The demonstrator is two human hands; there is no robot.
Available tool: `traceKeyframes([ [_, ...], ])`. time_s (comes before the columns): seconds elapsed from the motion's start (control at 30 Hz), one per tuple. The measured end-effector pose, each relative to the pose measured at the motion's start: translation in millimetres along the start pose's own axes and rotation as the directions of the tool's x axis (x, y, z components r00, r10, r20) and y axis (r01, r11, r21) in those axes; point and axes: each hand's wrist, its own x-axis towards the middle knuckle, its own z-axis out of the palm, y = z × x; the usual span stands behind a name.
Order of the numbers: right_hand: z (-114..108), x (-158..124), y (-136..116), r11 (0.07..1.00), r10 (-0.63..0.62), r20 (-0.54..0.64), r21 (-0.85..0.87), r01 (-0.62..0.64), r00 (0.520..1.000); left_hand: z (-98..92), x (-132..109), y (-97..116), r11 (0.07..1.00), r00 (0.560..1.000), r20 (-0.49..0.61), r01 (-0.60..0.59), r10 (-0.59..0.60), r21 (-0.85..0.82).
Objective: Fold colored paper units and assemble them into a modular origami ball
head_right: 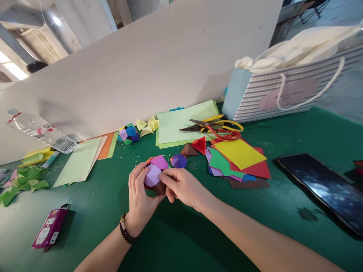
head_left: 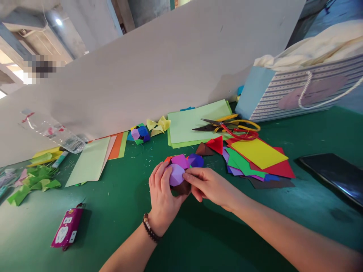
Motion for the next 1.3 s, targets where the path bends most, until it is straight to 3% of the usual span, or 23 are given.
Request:
traceKeyframes([
  [0.3,7.0,1.8,1.2,0.998,-0.012,-0.06,0.059,0.016,0.998,-0.2,2.5,1.2,0.997,1.0,0.014,-0.019,0.018,0.073],
  [0.5,1.7,-0.2,-7.9,0.999,0.014,0.078,0.04,-0.017,0.997,0.1,2.1,1.7,0.998,0.999,0.024,0.021,-0.022,0.053],
  [0.63,-1.5,0.7,-6.4,0.997,0.013,0.034,0.071,-0.015,0.999,-0.8,3.2,0.4,0.999,0.999,0.045,0.001,-0.003,0.044],
  [0.73,-6.4,2.8,-3.9,0.989,0.037,-0.034,0.141,-0.032,0.999,-7.2,4.9,-0.9,0.999,1.0,0.003,-0.014,0.014,-0.04],
  [0.83,-11.3,4.4,-2.5,0.981,0.052,-0.09,0.193,-0.033,0.995,-13.9,5.1,-0.8,0.995,0.998,-0.033,0.043,-0.046,-0.085],
  [1.0,-10.1,3.4,0.6,0.981,0.034,-0.089,0.192,-0.016,0.995,-11.6,1.9,-0.3,0.987,0.992,0.034,0.126,-0.123,-0.1],
  [1.17,-3.1,-0.3,6.3,0.984,0.036,-0.061,0.176,-0.025,0.997,-8.6,1.2,0.6,0.935,0.967,0.129,0.248,-0.222,-0.254],
  [1.3,0.6,-0.5,9.5,0.985,0.032,-0.082,0.174,-0.017,0.996,-9.7,1.8,1.2,0.886,0.948,0.139,0.317,-0.286,-0.338],
])
